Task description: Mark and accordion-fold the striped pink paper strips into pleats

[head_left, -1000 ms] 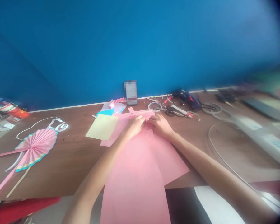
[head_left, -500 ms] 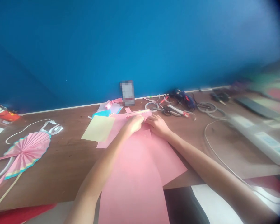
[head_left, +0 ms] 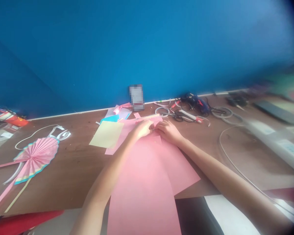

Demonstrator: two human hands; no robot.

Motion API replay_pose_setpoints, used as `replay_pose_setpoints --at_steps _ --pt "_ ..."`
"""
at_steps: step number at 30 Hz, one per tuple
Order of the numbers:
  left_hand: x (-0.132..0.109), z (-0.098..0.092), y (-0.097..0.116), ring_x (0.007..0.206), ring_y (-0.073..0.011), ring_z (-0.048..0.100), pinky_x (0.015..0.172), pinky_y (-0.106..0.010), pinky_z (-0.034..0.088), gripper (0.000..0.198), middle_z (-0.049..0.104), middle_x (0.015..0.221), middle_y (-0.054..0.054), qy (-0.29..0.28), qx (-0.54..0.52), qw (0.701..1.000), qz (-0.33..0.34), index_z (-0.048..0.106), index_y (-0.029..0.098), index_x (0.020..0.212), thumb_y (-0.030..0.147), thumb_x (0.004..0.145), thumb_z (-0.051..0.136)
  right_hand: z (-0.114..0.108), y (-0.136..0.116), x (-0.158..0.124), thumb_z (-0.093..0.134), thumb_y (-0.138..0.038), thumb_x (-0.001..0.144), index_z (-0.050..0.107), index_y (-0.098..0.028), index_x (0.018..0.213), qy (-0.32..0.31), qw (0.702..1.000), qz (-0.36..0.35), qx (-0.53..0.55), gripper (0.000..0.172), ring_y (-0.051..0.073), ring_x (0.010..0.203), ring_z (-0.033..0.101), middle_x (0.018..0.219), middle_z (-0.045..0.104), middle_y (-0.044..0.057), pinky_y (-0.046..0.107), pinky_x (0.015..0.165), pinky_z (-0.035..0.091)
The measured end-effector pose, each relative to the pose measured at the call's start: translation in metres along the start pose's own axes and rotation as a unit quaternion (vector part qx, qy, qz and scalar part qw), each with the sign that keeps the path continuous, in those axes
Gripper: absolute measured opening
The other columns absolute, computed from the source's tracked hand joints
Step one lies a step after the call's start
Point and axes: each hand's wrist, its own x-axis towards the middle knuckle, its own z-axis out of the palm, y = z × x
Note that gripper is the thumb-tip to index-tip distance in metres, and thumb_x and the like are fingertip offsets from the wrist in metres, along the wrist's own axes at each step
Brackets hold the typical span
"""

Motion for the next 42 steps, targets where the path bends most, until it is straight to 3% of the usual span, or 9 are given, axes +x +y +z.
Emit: replay_pose_setpoints --at_steps 12,21,28,34,42 --pt "0.000 -0.004 -0.011 0.071 -0.0136 0.057 0.060 -0.024 0.042 0.016 0.067 0.081 -0.001 -0.022 -0.025 0.998 0.056 0.067 0.016 0.082 0.013 0.072 0.055 0.008 0.011 0.002 0.053 -0.017 0.087 0.072 -0.020 0.093 0.035 0.997 -0.002 0.073 0.020 0.020 0.088 0.054 0.091 0.065 0.007 0.032 0.082 0.038" --pt "-0.003 -0.008 -0.003 0.073 -0.0146 0.059 0.059 -0.023 0.040 0.023 0.068 0.083 -0.001 -0.030 0.007 0.999 0.027 0.067 0.017 0.084 0.006 0.069 0.055 0.014 0.019 0.004 0.055 -0.011 0.083 0.072 -0.019 0.093 0.048 0.991 -0.007 0.126 0.021 0.020 0.088 0.054 0.089 0.065 0.007 0.033 0.082 0.040" --pt "-0.007 -0.010 0.005 0.070 -0.0164 0.057 0.062 -0.027 0.039 0.019 0.068 0.077 -0.002 -0.026 0.053 0.998 -0.017 0.068 0.016 0.079 0.006 0.068 0.056 0.010 0.013 0.002 0.051 -0.007 0.080 0.074 -0.022 0.094 0.027 0.997 -0.001 0.068 0.031 0.020 0.089 0.053 0.090 0.065 0.005 0.032 0.082 0.037" --pt "-0.011 -0.010 0.012 0.080 -0.0203 0.061 0.065 -0.028 0.040 0.015 0.068 0.088 -0.005 -0.009 0.077 0.995 -0.063 0.066 0.017 0.079 0.008 0.068 0.062 0.008 0.011 0.001 0.050 -0.006 0.079 0.075 -0.022 0.091 0.027 0.999 -0.007 0.046 0.032 0.020 0.090 0.052 0.092 0.066 0.006 0.033 0.084 0.037" --pt "-0.013 -0.014 0.018 0.084 -0.0204 0.061 0.070 -0.027 0.042 0.013 0.069 0.090 -0.006 -0.015 0.139 0.989 -0.046 0.068 0.016 0.079 0.009 0.071 0.061 0.007 0.007 -0.001 0.045 0.000 0.077 0.074 -0.022 0.099 0.014 0.997 -0.038 0.066 0.043 0.019 0.088 0.053 0.092 0.065 0.006 0.029 0.078 0.042"
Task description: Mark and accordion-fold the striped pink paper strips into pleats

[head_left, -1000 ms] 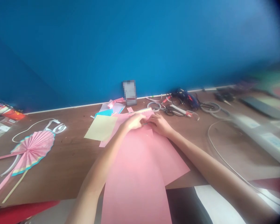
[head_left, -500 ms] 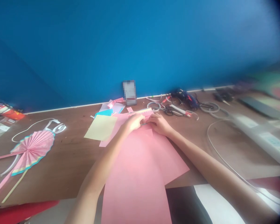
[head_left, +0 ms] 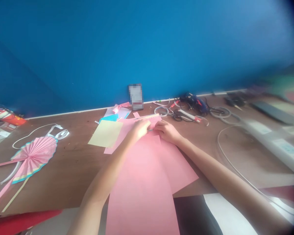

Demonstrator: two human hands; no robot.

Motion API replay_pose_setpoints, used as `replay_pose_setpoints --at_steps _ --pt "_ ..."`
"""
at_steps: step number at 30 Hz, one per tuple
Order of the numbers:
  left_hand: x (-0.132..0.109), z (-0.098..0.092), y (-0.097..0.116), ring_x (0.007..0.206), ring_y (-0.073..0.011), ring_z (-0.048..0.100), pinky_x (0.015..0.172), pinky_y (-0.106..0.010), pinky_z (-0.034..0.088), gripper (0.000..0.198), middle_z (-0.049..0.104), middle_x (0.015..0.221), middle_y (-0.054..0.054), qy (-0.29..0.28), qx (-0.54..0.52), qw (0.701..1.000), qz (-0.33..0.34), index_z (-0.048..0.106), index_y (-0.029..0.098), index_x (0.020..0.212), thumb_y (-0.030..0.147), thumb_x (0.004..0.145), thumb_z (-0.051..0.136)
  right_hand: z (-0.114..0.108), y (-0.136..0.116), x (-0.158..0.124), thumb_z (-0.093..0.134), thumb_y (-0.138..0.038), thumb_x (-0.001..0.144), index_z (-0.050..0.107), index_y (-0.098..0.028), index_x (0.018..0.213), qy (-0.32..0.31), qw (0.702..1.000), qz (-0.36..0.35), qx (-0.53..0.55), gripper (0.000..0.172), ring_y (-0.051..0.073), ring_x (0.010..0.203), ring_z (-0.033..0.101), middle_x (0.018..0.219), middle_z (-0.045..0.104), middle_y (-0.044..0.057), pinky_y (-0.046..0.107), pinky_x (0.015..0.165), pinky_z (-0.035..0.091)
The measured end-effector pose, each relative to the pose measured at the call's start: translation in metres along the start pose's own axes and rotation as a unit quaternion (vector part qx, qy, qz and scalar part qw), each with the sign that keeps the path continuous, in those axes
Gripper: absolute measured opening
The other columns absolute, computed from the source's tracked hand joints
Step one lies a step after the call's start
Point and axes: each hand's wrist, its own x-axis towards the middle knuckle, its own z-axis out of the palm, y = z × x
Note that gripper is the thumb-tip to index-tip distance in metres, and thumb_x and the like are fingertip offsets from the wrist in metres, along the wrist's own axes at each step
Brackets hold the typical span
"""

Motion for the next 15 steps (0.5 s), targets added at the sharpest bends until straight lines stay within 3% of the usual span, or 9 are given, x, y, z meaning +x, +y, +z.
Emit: replay_pose_setpoints --at_steps 8,12,15 --pt "0.006 0.008 -0.013 0.080 -0.0195 0.059 0.068 -0.027 0.042 0.006 0.068 0.086 -0.005 0.009 -0.041 0.999 -0.008 0.069 0.018 0.077 0.020 0.073 0.065 -0.004 -0.005 -0.002 0.051 -0.005 0.081 0.074 -0.030 0.102 -0.026 0.997 0.004 -0.079 0.040 0.017 0.087 0.053 0.096 0.065 0.004 0.026 0.067 0.038" --pt "0.009 0.013 -0.020 0.081 -0.0193 0.059 0.068 -0.027 0.041 0.014 0.068 0.089 -0.006 0.016 -0.082 0.996 -0.014 0.068 0.017 0.080 0.025 0.081 0.057 -0.003 -0.005 -0.001 0.051 -0.005 0.082 0.073 -0.031 0.104 -0.028 0.996 -0.003 -0.090 0.041 0.017 0.086 0.052 0.097 0.065 0.003 0.026 0.067 0.038" --pt "0.012 0.015 -0.021 0.079 -0.0179 0.059 0.065 -0.026 0.040 0.013 0.068 0.088 -0.005 0.004 -0.088 0.996 -0.030 0.067 0.017 0.079 0.026 0.080 0.059 -0.003 -0.005 -0.001 0.051 -0.006 0.084 0.074 -0.032 0.104 -0.024 0.996 -0.001 -0.088 0.040 0.017 0.086 0.052 0.096 0.065 0.003 0.027 0.068 0.037"
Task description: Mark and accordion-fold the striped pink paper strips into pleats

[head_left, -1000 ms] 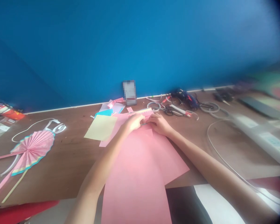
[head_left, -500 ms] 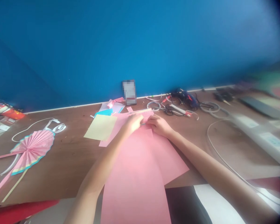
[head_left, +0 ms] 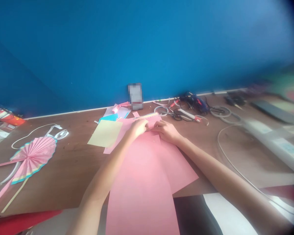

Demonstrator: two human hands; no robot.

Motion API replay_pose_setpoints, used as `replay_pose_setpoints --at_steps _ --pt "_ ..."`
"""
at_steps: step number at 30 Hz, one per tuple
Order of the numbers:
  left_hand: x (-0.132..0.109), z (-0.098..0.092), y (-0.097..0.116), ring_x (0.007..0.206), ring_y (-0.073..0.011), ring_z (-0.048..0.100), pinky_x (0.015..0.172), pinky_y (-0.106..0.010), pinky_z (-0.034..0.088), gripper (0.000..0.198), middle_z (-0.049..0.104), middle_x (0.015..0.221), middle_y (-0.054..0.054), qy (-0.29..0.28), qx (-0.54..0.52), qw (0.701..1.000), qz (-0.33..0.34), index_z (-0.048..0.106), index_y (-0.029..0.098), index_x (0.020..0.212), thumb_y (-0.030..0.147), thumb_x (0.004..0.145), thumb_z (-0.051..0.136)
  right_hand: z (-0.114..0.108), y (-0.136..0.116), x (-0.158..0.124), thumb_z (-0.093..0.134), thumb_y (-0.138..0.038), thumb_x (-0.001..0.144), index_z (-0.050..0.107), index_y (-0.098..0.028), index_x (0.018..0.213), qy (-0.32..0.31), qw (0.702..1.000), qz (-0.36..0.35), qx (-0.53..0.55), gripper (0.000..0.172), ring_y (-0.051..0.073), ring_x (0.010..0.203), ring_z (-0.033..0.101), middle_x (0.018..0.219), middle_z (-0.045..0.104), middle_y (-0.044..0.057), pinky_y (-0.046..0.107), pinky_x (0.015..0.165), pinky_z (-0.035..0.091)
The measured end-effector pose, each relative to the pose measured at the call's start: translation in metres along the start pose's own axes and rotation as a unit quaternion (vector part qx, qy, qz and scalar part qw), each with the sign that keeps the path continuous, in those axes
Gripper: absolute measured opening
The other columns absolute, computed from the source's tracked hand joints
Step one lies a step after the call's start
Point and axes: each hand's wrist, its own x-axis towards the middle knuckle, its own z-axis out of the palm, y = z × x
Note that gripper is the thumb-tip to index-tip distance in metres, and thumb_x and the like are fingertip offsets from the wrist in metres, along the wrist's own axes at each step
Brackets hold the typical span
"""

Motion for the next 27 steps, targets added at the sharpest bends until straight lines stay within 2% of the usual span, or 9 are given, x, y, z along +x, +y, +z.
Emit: replay_pose_setpoints --at_steps 10,14,17,23,27 --pt "0.000 -0.004 0.008 0.079 -0.0185 0.059 0.065 -0.026 0.042 0.011 0.068 0.091 -0.006 -0.057 0.026 0.998 -0.027 0.065 0.015 0.085 0.022 0.077 0.062 -0.003 -0.007 0.001 0.052 -0.008 0.082 0.073 -0.025 0.092 -0.019 0.999 0.031 -0.022 0.029 0.017 0.082 0.051 0.084 0.064 0.004 0.028 0.059 0.031" --pt "0.002 -0.004 0.000 0.078 -0.0160 0.060 0.063 -0.024 0.042 0.012 0.068 0.092 -0.004 -0.074 0.017 0.997 -0.024 0.064 0.017 0.088 0.022 0.077 0.062 -0.006 -0.008 0.000 0.053 -0.012 0.083 0.070 -0.021 0.081 -0.017 0.998 0.049 -0.041 0.020 0.018 0.083 0.051 0.082 0.062 0.005 0.028 0.058 0.030" --pt "0.002 -0.008 -0.006 0.079 -0.0162 0.061 0.064 -0.023 0.044 0.015 0.068 0.096 -0.003 -0.100 0.016 0.994 -0.028 0.064 0.018 0.090 0.026 0.077 0.064 -0.008 -0.010 0.000 0.051 -0.012 0.082 0.067 -0.020 0.074 -0.019 0.997 0.052 -0.059 0.019 0.017 0.081 0.050 0.079 0.061 0.005 0.029 0.060 0.030" --pt "-0.004 -0.020 -0.006 0.087 -0.0192 0.063 0.069 -0.025 0.046 0.022 0.069 0.103 -0.004 -0.157 0.034 0.985 -0.060 0.063 0.019 0.097 0.033 0.081 0.062 -0.009 -0.013 0.000 0.049 -0.012 0.083 0.062 -0.019 0.071 -0.021 0.993 0.063 -0.095 0.020 0.017 0.080 0.048 0.082 0.061 0.005 0.030 0.060 0.028" --pt "-0.004 -0.022 -0.021 0.085 -0.0192 0.063 0.064 -0.024 0.044 0.025 0.070 0.103 -0.004 -0.176 0.046 0.981 -0.073 0.065 0.020 0.092 0.038 0.076 0.067 -0.008 -0.011 0.000 0.049 -0.012 0.083 0.061 -0.019 0.070 -0.012 0.992 0.071 -0.105 0.019 0.018 0.080 0.048 0.082 0.061 0.006 0.029 0.060 0.028"
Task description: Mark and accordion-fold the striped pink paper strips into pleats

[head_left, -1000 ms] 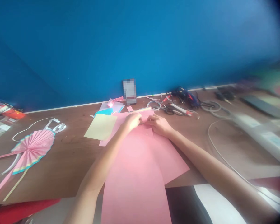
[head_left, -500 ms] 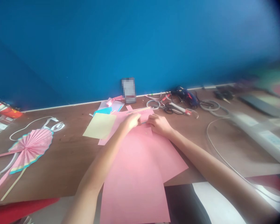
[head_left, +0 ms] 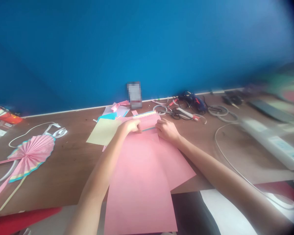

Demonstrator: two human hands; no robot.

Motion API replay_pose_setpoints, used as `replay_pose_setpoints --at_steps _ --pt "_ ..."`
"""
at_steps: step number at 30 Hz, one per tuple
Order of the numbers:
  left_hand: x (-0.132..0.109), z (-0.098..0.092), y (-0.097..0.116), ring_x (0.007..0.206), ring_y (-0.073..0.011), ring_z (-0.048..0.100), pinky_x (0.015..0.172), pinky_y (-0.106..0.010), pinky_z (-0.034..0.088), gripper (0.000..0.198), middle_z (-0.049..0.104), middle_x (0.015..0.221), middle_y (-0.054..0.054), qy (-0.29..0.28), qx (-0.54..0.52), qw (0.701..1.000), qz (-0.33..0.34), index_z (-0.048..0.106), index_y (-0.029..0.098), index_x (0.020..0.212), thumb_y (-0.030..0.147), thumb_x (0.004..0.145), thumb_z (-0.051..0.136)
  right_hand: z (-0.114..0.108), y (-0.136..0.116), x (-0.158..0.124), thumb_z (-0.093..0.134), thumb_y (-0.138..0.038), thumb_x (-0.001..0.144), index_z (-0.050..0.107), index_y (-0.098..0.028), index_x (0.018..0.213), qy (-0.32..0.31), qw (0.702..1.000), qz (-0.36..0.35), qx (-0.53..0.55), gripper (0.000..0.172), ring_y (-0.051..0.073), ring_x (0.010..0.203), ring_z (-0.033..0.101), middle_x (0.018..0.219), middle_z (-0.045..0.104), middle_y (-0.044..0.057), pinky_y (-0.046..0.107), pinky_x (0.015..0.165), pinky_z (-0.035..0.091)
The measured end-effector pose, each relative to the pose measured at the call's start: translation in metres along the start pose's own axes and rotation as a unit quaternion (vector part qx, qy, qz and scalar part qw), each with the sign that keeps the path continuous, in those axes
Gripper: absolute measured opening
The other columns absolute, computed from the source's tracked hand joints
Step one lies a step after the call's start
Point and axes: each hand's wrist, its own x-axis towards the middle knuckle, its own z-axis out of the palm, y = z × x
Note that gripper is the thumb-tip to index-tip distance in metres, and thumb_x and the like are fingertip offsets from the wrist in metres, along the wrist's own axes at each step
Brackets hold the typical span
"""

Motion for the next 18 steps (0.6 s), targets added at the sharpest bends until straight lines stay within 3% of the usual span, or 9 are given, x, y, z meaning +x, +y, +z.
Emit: replay_pose_setpoints --at_steps 7,10,14,18 --pt "0.008 0.001 -0.019 0.069 -0.0188 0.060 0.053 -0.025 0.037 0.038 0.069 0.085 -0.005 0.012 0.012 0.999 -0.027 0.065 0.020 0.085 0.051 0.066 0.072 0.000 0.006 -0.001 0.048 -0.012 0.082 0.061 -0.018 0.069 -0.003 1.000 0.015 0.004 0.019 0.019 0.081 0.048 0.082 0.061 0.007 0.029 0.057 0.027" --pt "0.006 -0.001 -0.016 0.070 -0.0197 0.060 0.054 -0.026 0.037 0.038 0.069 0.083 -0.006 0.011 0.016 0.999 -0.033 0.066 0.019 0.083 0.052 0.065 0.073 0.001 0.008 -0.002 0.048 -0.011 0.083 0.060 -0.019 0.068 0.007 1.000 0.023 0.002 0.020 0.020 0.082 0.048 0.080 0.061 0.007 0.029 0.057 0.028" --pt "-0.003 -0.005 -0.006 0.077 -0.0215 0.062 0.056 -0.026 0.040 0.041 0.069 0.096 -0.009 0.004 0.038 0.998 -0.049 0.067 0.018 0.090 0.053 0.069 0.070 0.003 0.012 -0.002 0.048 -0.009 0.081 0.061 -0.019 0.073 0.032 0.999 -0.001 0.024 0.019 0.020 0.084 0.050 0.083 0.061 0.008 0.029 0.063 0.035" --pt "-0.015 -0.009 0.009 0.081 -0.0211 0.063 0.061 -0.026 0.043 0.029 0.070 0.102 -0.009 0.028 0.075 0.996 -0.031 0.067 0.018 0.095 0.036 0.072 0.069 0.003 0.018 -0.001 0.050 -0.012 0.084 0.065 -0.018 0.090 0.043 0.993 -0.057 0.094 0.017 0.021 0.088 0.051 0.091 0.062 0.008 0.031 0.078 0.041"
